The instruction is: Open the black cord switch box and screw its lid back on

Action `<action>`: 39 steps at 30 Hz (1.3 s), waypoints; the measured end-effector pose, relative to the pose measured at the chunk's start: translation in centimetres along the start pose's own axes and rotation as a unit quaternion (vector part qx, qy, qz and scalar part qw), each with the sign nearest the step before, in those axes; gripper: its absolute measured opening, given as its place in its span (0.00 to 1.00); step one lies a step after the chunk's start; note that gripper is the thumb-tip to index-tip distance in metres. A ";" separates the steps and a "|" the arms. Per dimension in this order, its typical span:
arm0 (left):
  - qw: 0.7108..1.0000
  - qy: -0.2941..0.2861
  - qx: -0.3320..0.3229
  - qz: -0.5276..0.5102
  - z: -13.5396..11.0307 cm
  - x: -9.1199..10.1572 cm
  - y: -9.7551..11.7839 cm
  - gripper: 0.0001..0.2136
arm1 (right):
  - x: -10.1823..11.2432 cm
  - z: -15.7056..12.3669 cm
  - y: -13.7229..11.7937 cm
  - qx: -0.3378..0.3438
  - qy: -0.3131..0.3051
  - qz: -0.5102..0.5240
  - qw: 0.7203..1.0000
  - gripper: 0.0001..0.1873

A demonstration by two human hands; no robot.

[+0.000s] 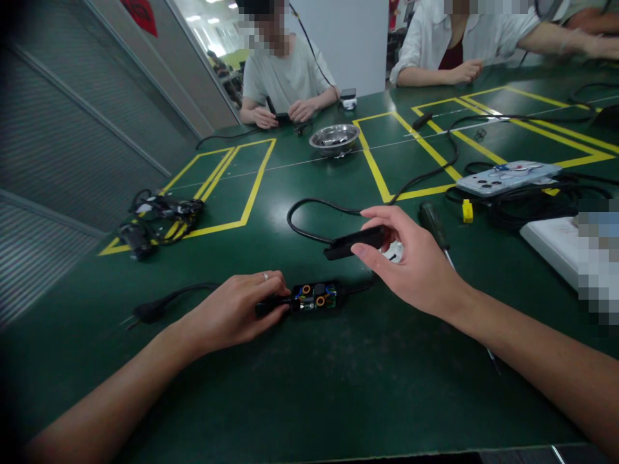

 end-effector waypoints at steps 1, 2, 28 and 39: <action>1.000 0.000 -0.001 0.001 0.0 0.0 0.0 0.04 | 0.0 0.0 0.0 -0.008 -0.001 0.023 1.000 0.27; 1.000 0.000 -0.002 0.001 0.0 0.0 0.0 0.04 | 0.0 0.0 0.0 -0.012 0.000 0.043 0.999 0.28; 1.000 0.012 -0.019 0.004 0.0 0.0 0.1 0.05 | -1.1 -1.1 -1.1 0.121 -0.130 -0.081 0.981 0.32; 1.000 0.014 -0.016 -0.003 0.0 0.2 0.1 0.04 | -1.6 -1.1 -0.6 0.122 -0.160 -0.123 0.972 0.38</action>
Point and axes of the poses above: each hand's wrist, its own z-axis towards the middle knuckle, its own x-axis out of the back of the hand, y = z × x, the point moved 3 cm from there along z, towards the middle knuckle, and after that the axes turned 7 degrees about -x, right-handed, at the moved point
